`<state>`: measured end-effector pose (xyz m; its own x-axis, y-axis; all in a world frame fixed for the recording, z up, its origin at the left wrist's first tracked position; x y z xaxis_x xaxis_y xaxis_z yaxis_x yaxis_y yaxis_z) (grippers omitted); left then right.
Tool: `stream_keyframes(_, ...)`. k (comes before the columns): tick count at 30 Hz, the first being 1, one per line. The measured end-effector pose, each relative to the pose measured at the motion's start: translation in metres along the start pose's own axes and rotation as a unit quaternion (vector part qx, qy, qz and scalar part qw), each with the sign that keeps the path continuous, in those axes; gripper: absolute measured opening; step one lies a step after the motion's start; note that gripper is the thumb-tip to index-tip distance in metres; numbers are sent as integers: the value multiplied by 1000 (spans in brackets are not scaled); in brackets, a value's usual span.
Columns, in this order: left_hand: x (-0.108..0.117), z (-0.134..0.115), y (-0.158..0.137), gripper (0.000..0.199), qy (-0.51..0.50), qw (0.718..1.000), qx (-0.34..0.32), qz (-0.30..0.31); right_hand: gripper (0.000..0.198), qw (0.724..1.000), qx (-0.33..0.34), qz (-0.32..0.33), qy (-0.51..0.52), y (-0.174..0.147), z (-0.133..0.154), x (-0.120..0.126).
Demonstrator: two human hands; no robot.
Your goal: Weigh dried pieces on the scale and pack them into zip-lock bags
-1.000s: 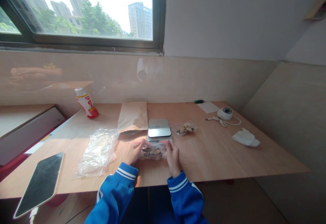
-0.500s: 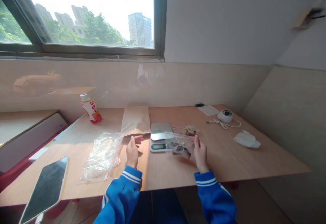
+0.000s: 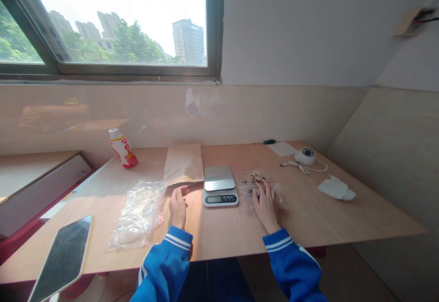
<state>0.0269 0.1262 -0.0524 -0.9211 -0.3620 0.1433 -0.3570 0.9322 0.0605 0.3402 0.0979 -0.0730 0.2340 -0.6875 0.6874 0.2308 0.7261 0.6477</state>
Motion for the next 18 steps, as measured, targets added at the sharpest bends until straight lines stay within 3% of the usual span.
stream_keyframes(5,4,9,7,32,115,992,-40,-39,42,998,0,33,48,22,-3,-24)
stream_keyframes(10,-2,20,15,35,245,963,-69,-91,41,995,7,29,98,36,-8,-32)
stream_keyframes(15,-6,15,21,34,399,889,-210,-78,38,991,-5,1,130,32,-9,-34)
stream_keyframes(18,-4,6,25,33,492,835,-242,-45,37,991,-8,-6,131,33,-8,-35)
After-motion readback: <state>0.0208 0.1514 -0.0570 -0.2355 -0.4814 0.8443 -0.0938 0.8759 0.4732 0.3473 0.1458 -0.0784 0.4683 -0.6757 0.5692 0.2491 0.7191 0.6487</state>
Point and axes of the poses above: each hand's wrist, its own y-axis towards the middle knuckle, its own x-axis out of the back of the hand, z = x × y, the point moved 2 cm from there along y, towards the middle knuckle, and after that the axes turned 1 degree about z, right-handed, at the moved point
